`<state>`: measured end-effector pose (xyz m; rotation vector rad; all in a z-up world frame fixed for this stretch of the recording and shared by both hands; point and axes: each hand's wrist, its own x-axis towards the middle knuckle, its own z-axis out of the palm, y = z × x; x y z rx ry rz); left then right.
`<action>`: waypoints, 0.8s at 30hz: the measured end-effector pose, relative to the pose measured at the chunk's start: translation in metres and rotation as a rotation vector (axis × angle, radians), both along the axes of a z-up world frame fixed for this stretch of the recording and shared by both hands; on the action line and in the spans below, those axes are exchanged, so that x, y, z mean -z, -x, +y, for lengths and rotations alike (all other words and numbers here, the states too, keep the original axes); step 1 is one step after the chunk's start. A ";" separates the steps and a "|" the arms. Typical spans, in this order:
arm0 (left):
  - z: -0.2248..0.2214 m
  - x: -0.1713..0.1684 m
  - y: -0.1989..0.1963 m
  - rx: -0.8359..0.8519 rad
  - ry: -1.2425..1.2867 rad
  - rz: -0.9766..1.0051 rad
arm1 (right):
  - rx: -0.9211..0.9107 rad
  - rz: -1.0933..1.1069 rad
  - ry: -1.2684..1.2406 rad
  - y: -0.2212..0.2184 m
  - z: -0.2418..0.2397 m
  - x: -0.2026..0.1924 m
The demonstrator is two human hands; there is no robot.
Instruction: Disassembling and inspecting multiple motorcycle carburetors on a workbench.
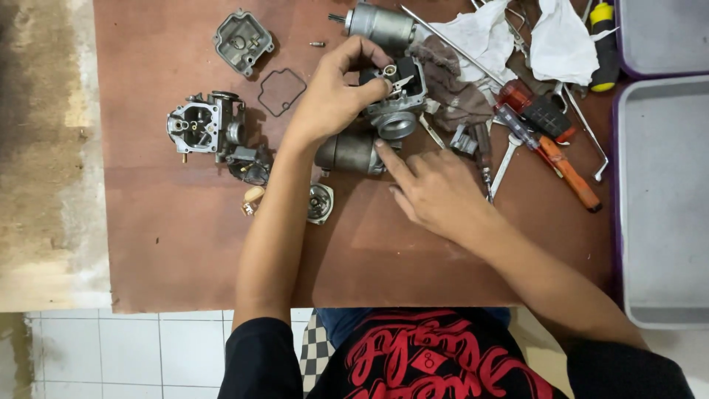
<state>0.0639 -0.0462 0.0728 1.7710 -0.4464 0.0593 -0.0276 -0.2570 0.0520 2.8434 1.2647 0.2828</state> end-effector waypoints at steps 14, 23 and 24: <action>-0.001 0.002 -0.002 0.007 0.003 0.010 | -0.056 -0.052 -0.137 0.024 -0.003 0.007; -0.007 0.009 -0.003 -0.008 0.044 -0.018 | -0.085 -0.109 -0.375 -0.009 -0.023 -0.005; -0.008 0.009 -0.003 -0.008 0.050 -0.030 | -0.050 -0.105 -0.456 -0.014 -0.026 -0.010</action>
